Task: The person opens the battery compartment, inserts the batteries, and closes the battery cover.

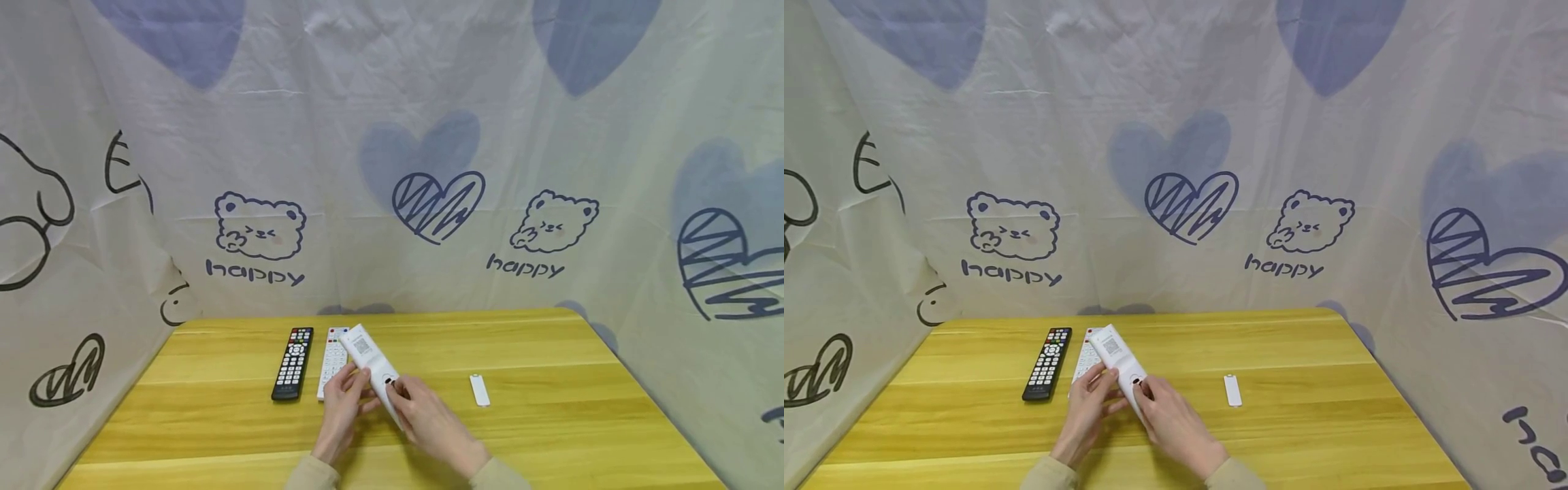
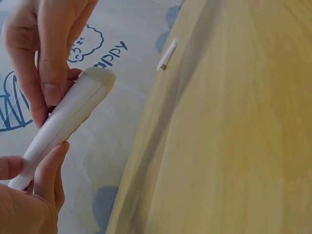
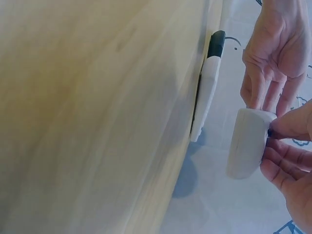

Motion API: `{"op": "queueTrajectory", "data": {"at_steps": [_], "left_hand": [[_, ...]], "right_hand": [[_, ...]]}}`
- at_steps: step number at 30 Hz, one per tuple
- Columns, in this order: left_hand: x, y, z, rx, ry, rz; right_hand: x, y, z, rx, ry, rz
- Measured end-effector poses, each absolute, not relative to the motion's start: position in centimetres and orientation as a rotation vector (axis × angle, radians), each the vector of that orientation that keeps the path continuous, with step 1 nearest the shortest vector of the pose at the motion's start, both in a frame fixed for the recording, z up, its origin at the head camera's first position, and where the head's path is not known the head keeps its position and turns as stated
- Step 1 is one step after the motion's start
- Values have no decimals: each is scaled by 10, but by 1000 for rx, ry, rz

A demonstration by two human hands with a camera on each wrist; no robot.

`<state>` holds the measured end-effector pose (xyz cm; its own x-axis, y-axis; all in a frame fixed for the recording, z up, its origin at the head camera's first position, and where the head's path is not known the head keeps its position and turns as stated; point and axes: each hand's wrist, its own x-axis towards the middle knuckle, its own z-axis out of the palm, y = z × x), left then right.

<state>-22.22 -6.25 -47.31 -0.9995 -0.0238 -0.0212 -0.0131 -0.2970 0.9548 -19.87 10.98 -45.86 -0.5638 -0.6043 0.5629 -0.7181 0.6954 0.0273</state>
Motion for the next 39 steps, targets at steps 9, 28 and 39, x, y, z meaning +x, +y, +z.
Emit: {"op": "queueTrajectory", "data": {"at_steps": [9,28,39], "left_hand": [[-223,-65,-473,63,-1802,-2580],[-221,-64,-470,51,-1744,-2635],[-220,-64,-469,60,-1801,-2575]], "right_hand": [[-201,117,-455,1104,-2429,204],[-205,121,-449,1147,-2395,244],[-205,120,-452,1113,-2460,585]]}}
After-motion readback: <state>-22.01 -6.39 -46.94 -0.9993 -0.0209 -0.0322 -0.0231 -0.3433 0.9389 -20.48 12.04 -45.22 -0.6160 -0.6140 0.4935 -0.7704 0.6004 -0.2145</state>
